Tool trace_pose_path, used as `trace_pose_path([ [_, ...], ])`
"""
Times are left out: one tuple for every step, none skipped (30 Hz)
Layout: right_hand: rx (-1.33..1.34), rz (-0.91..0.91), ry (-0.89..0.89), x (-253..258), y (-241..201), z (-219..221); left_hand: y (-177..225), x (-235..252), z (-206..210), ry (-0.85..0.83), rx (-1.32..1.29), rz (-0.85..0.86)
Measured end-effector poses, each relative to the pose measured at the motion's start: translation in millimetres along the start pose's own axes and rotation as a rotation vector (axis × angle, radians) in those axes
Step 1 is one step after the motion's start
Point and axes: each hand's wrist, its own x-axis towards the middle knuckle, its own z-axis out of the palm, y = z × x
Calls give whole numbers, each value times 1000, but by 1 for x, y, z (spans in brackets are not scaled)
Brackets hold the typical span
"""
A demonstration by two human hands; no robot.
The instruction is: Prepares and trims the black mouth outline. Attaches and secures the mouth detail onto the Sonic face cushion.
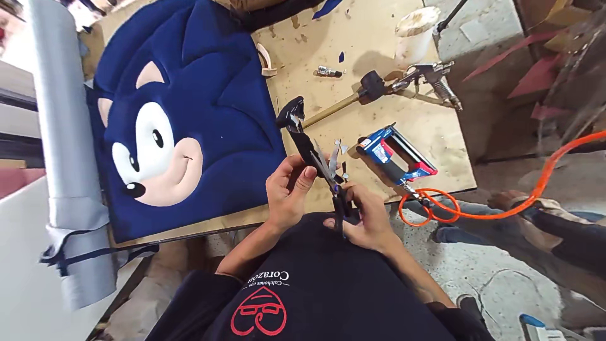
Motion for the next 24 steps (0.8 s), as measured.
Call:
trace_pose_path([
  [28,-2,15,-1,4,-1,0,1,-2,-3,-5,-9],
  [49,3,41,-3,9,-1,0,1,-4,1,-4,-16],
  [50,27,73,-6,17,-3,0,2,-6,18,3,-22],
  [8,79,118,-9,24,-4,0,3,-7,47,12,-29],
  [-97,166,170,-12,33,-5,0,3,-9,77,16,-37],
  [-246,273,200,-16,43,-6,-1,3,-11,104,24,-48],
  [-393,376,201,-19,55,-7,-2,3,-12,124,29,-58],
  [-513,460,177,-23,70,-8,-2,2,-13,137,25,-71],
  [-615,521,137,-28,87,-7,-3,0,-13,136,13,-85],
  [-702,567,92,-32,101,-5,-5,-2,-12,133,2,-103],
  [-786,593,54,-34,110,-3,-7,-4,-11,124,-5,-120],
  [-856,597,27,-35,114,-2,-9,-5,-9,112,-3,-134],
  [-887,571,22,-32,109,-5,-11,-7,-8,93,14,-140],
  [-874,498,54,-27,97,-8,-14,-9,-7,77,49,-145],
  [-825,378,113,-19,79,-12,-17,-10,-6,67,98,-151],
  [-728,238,178,-7,57,-17,-21,-11,-6,63,146,-160],
  [-590,114,219,4,31,-20,-24,-15,-5,58,185,-179],
  [-439,29,235,16,7,-21,-27,-19,-3,47,209,-204],
  [-306,-20,232,27,-12,-21,-30,-22,0,28,209,-227],
  [-216,-44,214,37,-25,-20,-33,-25,2,3,201,-252],
  [-176,-51,203,47,-32,-17,-36,-28,5,-17,194,-275],
  [-156,-43,205,55,-34,-14,-39,-30,8,-32,194,-292],
  [-131,-25,224,61,-33,-10,-41,-31,11,-57,206,-299],
  [-96,-14,254,66,-31,-7,-43,-31,12,-89,215,-285],
])
